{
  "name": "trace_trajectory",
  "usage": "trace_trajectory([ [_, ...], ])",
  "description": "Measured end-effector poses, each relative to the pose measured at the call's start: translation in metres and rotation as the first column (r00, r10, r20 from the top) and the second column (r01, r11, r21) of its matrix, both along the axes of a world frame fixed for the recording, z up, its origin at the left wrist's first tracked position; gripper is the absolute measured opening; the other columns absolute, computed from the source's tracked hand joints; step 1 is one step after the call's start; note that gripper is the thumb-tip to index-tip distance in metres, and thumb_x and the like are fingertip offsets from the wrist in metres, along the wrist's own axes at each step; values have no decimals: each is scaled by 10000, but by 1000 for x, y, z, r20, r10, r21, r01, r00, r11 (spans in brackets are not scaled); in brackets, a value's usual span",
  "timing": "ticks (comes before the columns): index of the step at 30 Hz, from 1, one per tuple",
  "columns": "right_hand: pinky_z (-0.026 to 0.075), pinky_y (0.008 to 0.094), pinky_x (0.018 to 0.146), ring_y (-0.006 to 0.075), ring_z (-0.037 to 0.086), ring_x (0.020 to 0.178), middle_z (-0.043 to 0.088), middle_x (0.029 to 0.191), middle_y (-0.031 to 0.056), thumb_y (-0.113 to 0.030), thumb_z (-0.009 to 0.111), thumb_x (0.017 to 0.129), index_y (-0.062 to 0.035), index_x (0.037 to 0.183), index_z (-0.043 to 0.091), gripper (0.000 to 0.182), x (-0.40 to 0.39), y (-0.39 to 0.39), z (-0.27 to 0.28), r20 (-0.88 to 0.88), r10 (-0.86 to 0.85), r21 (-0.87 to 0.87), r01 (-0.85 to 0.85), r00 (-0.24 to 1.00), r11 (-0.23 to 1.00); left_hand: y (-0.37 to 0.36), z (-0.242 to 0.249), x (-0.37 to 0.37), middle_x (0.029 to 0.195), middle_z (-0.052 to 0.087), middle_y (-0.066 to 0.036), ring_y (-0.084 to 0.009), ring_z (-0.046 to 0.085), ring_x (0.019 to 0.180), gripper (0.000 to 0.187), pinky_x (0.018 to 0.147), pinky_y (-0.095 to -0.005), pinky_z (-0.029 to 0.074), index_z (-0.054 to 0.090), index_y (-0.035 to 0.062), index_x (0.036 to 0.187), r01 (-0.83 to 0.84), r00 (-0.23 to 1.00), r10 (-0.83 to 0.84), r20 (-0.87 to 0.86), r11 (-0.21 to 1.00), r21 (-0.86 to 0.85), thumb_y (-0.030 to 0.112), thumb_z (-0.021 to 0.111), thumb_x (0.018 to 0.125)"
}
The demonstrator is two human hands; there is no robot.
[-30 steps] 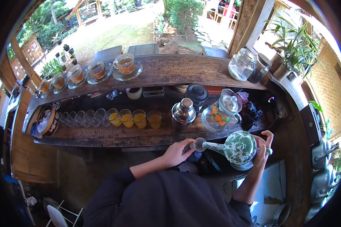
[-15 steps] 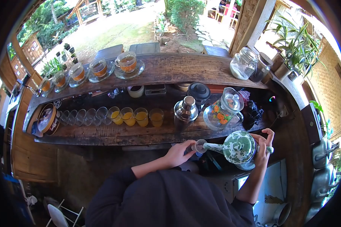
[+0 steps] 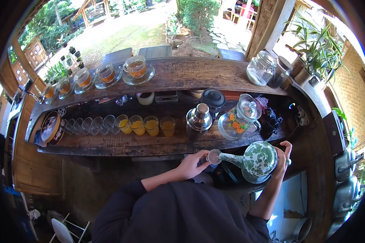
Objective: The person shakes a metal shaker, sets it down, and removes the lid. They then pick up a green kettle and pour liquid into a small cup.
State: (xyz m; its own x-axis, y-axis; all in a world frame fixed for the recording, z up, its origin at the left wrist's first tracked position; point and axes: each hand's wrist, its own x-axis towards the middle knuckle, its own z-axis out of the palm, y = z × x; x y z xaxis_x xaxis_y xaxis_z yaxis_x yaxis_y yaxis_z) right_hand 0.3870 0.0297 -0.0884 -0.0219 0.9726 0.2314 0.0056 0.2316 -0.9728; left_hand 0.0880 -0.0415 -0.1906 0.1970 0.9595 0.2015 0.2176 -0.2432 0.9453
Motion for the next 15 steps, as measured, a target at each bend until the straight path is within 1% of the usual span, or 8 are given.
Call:
trace_trajectory([
  [2, 479, 265, 689, 197, 638, 778, 628, 900, 191, -155, 423, 815, -52, 1111, 325, 329, 18, 7, -30, 365, -173, 310, 56, 915, 949, 0, -5, -1, 1056, 623, -127, -241, 608, 1023, 370, 896, -325, 451, 496, 23, 1151, 5, 1000, -5, 23, 1000, -5, 22, 632, 806],
  [3, 504, 275, 663, 188, 643, 744, 605, 918, 156, -149, 439, 824, -54, 1098, 344, 305, 21, 9, -38, 74, -142, 245, 120, 987, 962, 0, -5, -1, 1075, 613, -129, -227, 597, 1051, 370, 926, -319, 438, 492, 8, 1149, 12, 999, -12, 49, 1000, -9, 6, 628, 804],
  [4, 504, 275, 663, 188, 643, 744, 605, 918, 156, -149, 439, 824, -54, 1098, 344, 305, 26, 7, -43, 73, -142, 245, 120, 987, 962, 0, -4, -2, 1075, 613, -129, -227, 597, 1051, 370, 926, -319, 438, 492, 8, 1149, 12, 999, -12, 48, 1000, -8, 6, 628, 804],
  [6, 540, 316, 667, 215, 649, 761, 588, 952, 161, -138, 431, 836, -52, 1099, 338, 292, 26, -1, -48, -458, 50, 98, -5, 888, 995, -2, -2, -4, 1092, 612, -156, -271, 598, 1046, 375, 892, -337, 455, 485, 12, 1162, -6, 996, 5, 86, 1000, 12, 72, 631, 823],
  [8, 560, 408, 689, 305, 644, 844, 596, 947, 224, -298, 492, 886, -95, 1080, 340, 319, 35, -5, -66, -531, 101, 121, -43, 841, 992, -4, -3, -7, 1105, 604, -157, -258, 589, 1063, 388, 913, -335, 446, 478, 4, 1168, 0, 994, 1, 107, 1000, -7, 68, 634, 819],
  [11, 522, 490, 790, 410, 605, 914, 586, 997, 287, -354, 473, 895, -107, 1074, 346, 331, 32, -12, -73, -666, 25, 67, 26, 746, 997, -9, -8, -13, 1120, 594, -154, -238, 576, 1085, 419, 944, -332, 430, 468, -6, 1183, -8, 992, 13, 126, 999, -36, 61, 640, 807],
  [14, 516, 482, 803, 367, 614, 886, 595, 979, 243, -288, 445, 902, -98, 1104, 377, 285, 53, -11, -88, -490, -153, 143, 252, 858, 957, -21, -7, -27, 1119, 591, -147, -225, 570, 1088, 450, 960, -329, 420, 465, -9, 1201, -57, 993, 64, 97, 996, -75, 53, 644, 793],
  [15, 519, 438, 806, 290, 624, 851, 602, 974, 192, -251, 426, 911, -71, 1142, 417, 293, 74, -7, -101, -356, -335, 115, 396, 873, 911, -27, -5, -35, 1117, 590, -143, -220, 569, 1086, 464, 966, -327, 417, 465, -9, 1209, -91, 993, 99, 71, 990, -107, 49, 645, 786],
])
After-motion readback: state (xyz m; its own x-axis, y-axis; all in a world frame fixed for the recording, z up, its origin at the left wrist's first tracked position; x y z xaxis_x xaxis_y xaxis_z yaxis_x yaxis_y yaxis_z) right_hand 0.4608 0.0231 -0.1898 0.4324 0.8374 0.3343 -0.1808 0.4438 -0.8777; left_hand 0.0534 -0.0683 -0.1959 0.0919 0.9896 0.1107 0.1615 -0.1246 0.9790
